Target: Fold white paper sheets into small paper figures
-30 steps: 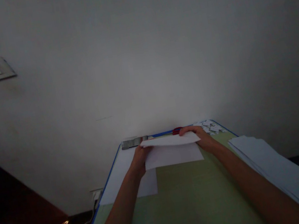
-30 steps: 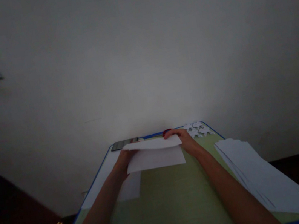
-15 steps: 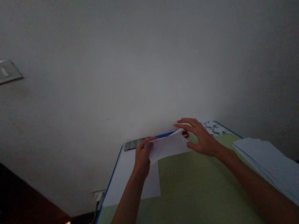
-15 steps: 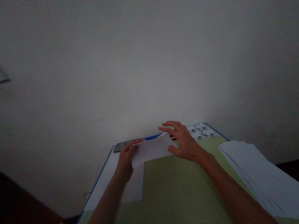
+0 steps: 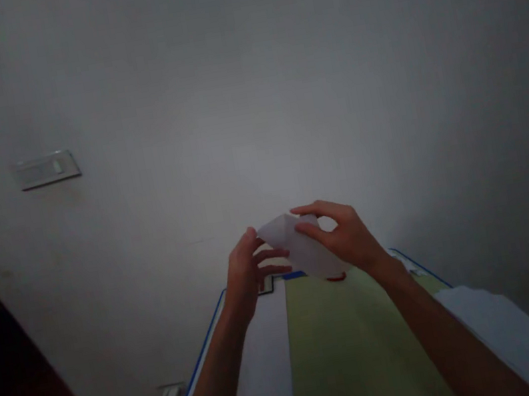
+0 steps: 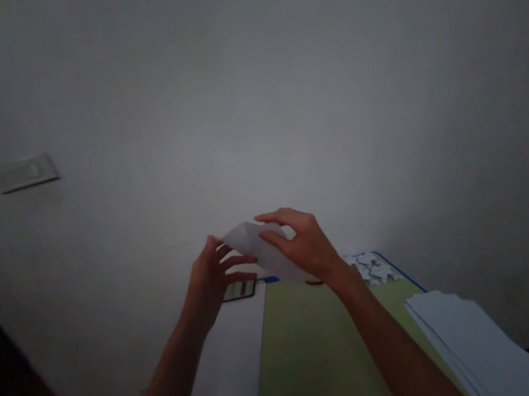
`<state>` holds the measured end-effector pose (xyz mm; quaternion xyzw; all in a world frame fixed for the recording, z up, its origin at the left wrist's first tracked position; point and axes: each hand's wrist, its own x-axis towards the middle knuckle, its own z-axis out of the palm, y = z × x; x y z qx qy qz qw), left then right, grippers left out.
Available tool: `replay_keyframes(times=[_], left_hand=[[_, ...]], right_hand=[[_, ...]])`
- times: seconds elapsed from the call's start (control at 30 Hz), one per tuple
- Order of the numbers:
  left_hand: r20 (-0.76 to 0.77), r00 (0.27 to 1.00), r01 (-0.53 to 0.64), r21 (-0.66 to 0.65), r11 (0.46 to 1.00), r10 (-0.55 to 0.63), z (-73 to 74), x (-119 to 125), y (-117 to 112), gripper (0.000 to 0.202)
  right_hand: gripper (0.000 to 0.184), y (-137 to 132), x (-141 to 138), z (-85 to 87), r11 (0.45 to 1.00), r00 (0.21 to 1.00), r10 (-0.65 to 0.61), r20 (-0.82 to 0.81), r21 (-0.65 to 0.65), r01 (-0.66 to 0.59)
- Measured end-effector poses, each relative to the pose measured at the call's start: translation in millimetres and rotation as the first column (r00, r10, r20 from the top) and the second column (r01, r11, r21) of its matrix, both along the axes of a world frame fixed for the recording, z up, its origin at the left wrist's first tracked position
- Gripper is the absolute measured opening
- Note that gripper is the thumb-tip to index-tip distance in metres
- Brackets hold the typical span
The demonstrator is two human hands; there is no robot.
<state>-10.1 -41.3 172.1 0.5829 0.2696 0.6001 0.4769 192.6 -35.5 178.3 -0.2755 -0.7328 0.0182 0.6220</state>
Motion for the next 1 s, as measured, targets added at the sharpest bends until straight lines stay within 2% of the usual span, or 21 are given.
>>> replay_keyframes(times=[0.07,0.13,0.17,0.23,0.33,0.43,0.5,0.6,0.7,0.87,1.0], left_hand=[[-0.155,0.981,-0.091,0.191,0.977,0.121,24.9,2.1,0.2,0.048],[-0.24,0.94,-0.144,0.361,0.921,0.241,44.2,5.7,1.3,0.039],[-0.25,0.93,-0.149,0.416,0.897,0.27,51.2,8.1,1.5,0.035],[-0.229,0.939,-0.128,0.458,0.88,0.256,59.8,13.6,0.6,0.031],[-0.144,0.973,-0.1,0.431,0.897,0.178,60.7,21.3,-3.7,0.032],[-0.079,0.977,-0.145,0.431,0.891,0.197,55.1,26.3,-8.1,0.029],[-0.055,0.974,-0.172,0.448,0.877,0.219,52.4,28.3,-10.6,0.027],[-0.073,0.973,-0.161,0.464,0.871,0.219,51.1,29.4,-15.0,0.027],[-0.107,0.969,-0.146,0.477,0.867,0.222,51.1,29.0,-19.2,0.028],[-0.061,0.97,-0.177,0.482,0.858,0.234,51.8,28.4,-23.1,0.036],[-0.024,0.959,-0.239,0.47,0.85,0.283,51.7,29.2,-25.1,0.034]], right_hand=[[0.035,-6.5,3.4,15.7,0.993,0.977,0.064,-0.201,-0.087,-0.083],[0.046,-13.8,4.6,24.3,0.969,0.92,0.148,-0.363,-0.134,-0.209],[0.051,-17.2,4.6,26.7,0.952,0.888,0.195,-0.416,-0.136,-0.273],[0.058,-23.3,4.5,29.2,0.92,0.836,0.281,-0.471,-0.117,-0.375],[0.065,-30.4,5.1,30.7,0.872,0.789,0.376,-0.485,-0.104,-0.479],[0.068,-34.3,6.2,31.8,0.853,0.791,0.399,-0.463,-0.129,-0.506],[0.063,-35.2,6.5,32.9,0.881,0.821,0.354,-0.448,-0.135,-0.453],[0.041,-35.0,6.4,34.3,0.937,0.854,0.235,-0.463,-0.125,-0.326],[0.026,-34.9,6.4,34.2,0.953,0.863,0.206,-0.462,-0.105,-0.284],[0.026,-37.8,5.2,35.2,0.961,0.854,0.214,-0.475,-0.055,-0.271],[0.032,-39.9,3.6,37.0,0.953,0.834,0.242,-0.495,-0.041,-0.3]])
